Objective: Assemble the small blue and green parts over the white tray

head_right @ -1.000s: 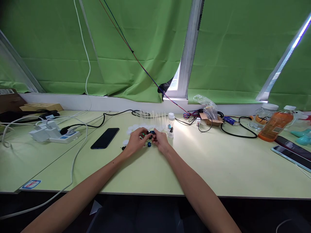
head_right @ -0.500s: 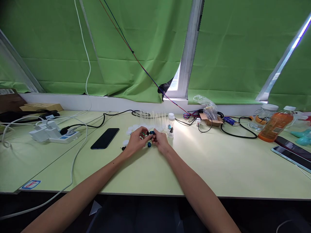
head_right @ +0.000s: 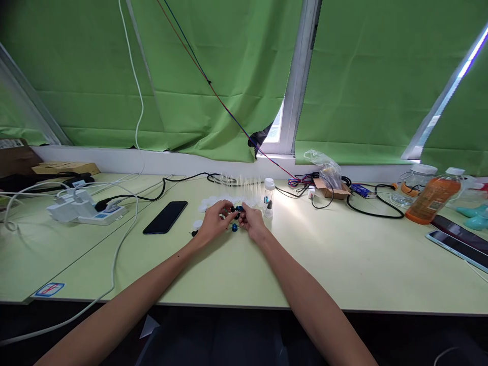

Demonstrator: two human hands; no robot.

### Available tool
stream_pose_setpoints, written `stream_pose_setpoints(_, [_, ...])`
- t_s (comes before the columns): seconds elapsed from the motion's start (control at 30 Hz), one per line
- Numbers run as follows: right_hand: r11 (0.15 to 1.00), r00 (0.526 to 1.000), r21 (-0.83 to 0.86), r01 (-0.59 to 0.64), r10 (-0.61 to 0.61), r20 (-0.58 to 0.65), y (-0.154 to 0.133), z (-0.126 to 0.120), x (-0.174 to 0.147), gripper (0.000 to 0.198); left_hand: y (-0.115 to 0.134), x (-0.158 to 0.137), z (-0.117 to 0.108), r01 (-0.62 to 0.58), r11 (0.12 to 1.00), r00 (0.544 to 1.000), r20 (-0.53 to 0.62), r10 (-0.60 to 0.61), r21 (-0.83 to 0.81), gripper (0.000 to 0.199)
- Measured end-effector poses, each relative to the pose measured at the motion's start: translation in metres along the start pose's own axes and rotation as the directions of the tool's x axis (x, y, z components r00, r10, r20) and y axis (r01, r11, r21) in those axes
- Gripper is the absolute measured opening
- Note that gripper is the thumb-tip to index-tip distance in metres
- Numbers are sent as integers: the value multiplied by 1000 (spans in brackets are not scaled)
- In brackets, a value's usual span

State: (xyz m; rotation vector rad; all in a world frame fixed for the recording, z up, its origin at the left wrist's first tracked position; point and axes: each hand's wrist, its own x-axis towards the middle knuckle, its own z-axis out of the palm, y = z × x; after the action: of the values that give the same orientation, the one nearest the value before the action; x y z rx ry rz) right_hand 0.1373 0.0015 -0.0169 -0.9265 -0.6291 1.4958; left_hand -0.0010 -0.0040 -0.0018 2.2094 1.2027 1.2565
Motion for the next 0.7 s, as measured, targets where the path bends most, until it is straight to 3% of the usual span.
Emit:
stream_pose_setpoints(0.17, [1000,1000,0,-12,12,-14,-2,2,-3,28,1,0,0,-29,1000,1000,0,29,8,18])
stream_pose_setpoints(0.4, [1000,1000,-21,-6,6,-21,-2,3,-4,33,5,-1,-1,64,994,997,-44,-60,92,32])
stream_pose_setpoints(0.7, [999,1000,-29,-13,12,-17,-2,2,-2,29,7,-1,-3,77,994,997,7,-78,82,38])
